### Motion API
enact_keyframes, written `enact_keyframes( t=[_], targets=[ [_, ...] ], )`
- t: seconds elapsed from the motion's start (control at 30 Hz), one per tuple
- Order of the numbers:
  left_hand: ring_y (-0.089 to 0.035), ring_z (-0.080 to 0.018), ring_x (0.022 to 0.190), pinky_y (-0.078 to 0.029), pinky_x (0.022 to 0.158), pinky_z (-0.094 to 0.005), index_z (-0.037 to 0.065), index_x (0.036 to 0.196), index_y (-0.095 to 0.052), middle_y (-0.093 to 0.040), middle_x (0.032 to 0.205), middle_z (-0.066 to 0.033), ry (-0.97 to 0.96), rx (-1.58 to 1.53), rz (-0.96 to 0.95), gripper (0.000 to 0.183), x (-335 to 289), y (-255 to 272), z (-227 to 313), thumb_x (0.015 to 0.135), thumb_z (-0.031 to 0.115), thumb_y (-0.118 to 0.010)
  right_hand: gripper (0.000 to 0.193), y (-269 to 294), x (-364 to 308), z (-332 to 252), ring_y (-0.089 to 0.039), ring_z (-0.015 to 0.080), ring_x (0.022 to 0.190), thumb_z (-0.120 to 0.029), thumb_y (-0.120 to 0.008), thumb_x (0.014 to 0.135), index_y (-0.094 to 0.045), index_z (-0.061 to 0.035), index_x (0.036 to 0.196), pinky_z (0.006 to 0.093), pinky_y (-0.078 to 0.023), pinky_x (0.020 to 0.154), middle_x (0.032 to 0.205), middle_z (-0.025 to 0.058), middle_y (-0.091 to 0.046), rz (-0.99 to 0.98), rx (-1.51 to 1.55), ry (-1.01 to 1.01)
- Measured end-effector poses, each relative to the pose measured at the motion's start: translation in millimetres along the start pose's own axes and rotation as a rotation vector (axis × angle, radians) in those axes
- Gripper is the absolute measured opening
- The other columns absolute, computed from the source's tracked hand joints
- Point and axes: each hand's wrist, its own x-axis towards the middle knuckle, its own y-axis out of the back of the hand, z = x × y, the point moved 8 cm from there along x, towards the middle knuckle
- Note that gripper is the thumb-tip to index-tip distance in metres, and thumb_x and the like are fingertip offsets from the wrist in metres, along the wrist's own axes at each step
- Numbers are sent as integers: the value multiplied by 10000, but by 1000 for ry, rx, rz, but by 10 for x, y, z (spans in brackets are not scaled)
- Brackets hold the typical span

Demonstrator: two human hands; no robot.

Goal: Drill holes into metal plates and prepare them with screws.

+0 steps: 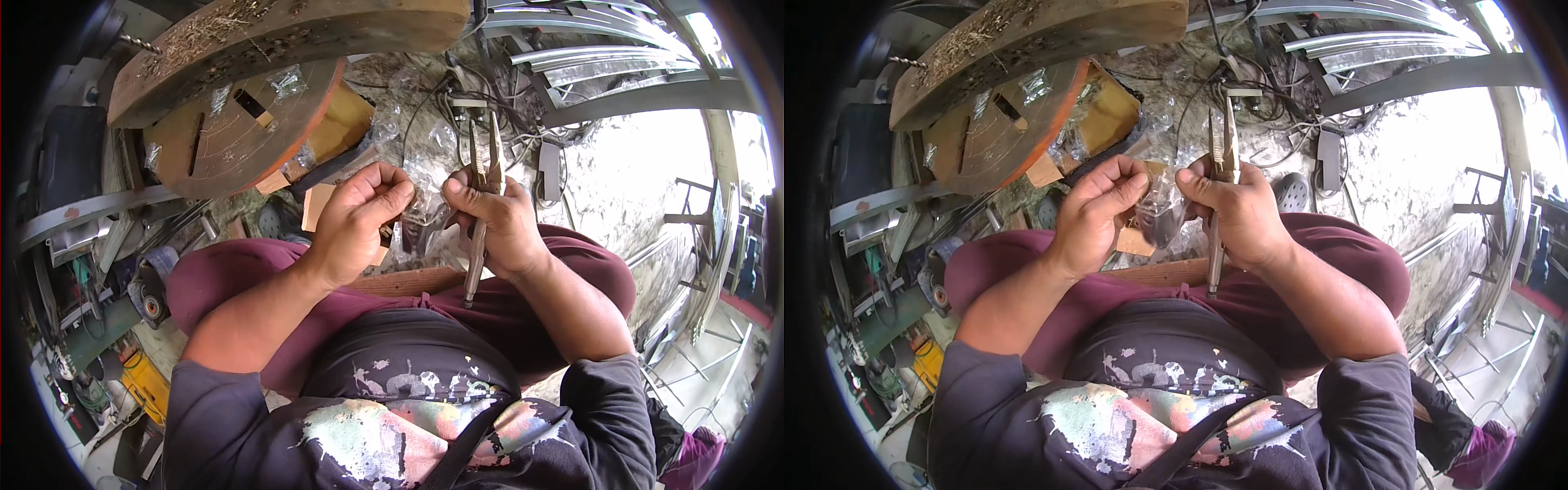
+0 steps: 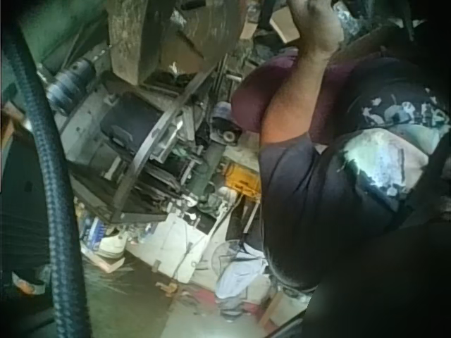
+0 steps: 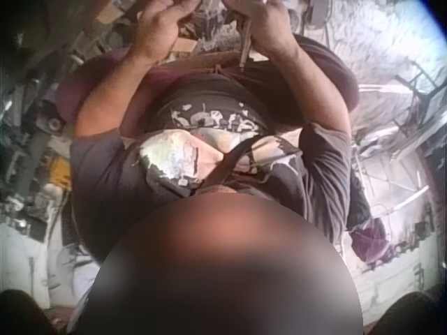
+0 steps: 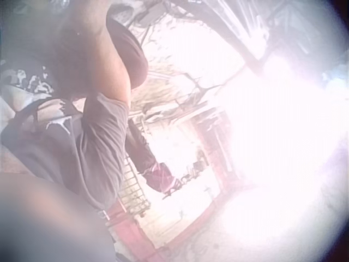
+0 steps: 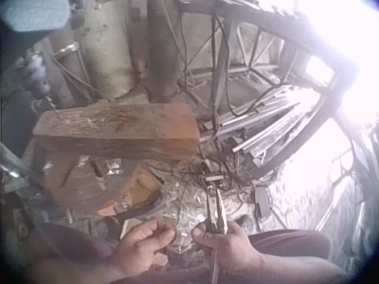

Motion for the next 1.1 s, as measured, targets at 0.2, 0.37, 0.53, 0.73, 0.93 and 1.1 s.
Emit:
enact_keyframes(
  t=[0.2, 0.37, 0.53, 0.73, 0.93, 1.1],
  targets=[
    [-493, -20, 782, -423, 689, -210, 76, 1078, -588, -567, 881, 57, -54, 21, 158, 82, -50, 332, 39, 1076, 156, -573, 218, 35, 108, -76, -465, 94, 597, -237, -705, 1002, -644, -70, 876, 250, -368, 530, 707, -21, -531, -103, 7, 71],
    [-495, -17, 798, -425, 701, -212, 76, 1127, -538, -570, 948, 41, -252, 353, 80, 112, -79, 173, 150, 1047, 88, -615, 258, 122, 13, -93, -533, 60, 708, -242, -740, 985, -720, 14, 1013, 292, -448, 617, 782, -11, -649, 10, -497, 132],
    [-543, -54, 903, -447, 792, -225, 54, 1253, -451, -617, 1058, -37, -252, 353, 28, 265, -148, 59, 64, 1032, 19, -594, 296, -68, 56, 82, -543, 119, 661, -274, -725, 957, -693, 21, 959, 381, -488, 619, 698, 93, -636, -124, -611, 155],
    [-608, -87, 947, -486, 859, -245, 19, 1220, -559, -656, 1037, -36, -60, 299, -75, 222, -102, 22, 47, 1044, 141, -619, 187, -24, 48, 33, -507, 110, 734, -165, -700, 962, -641, 12, 951, 359, -479, 663, 739, 74, -613, -13, -577, 305],
    [-688, -145, 970, -546, 887, -307, 45, 1125, -653, -705, 1060, -56, 300, -118, 17, 174, -74, 33, -187, 1010, 165, -599, 139, -85, -44, 5, -515, 122, 751, -130, -674, 978, -614, -6, 960, 350, -481, 692, 777, 74, -604, -64, -487, 418],
    [-664, -129, 892, -533, 813, -289, 53, 1113, -615, -675, 969, -46, 247, -143, 56, 138, 28, 187, -252, 1012, 133, -566, 206, -126, -69, -25, -550, 172, 754, -147, -677, 960, -589, 38, 981, 393, -500, 705, 806, 165, -628, -86, -514, 524]
  ],
)
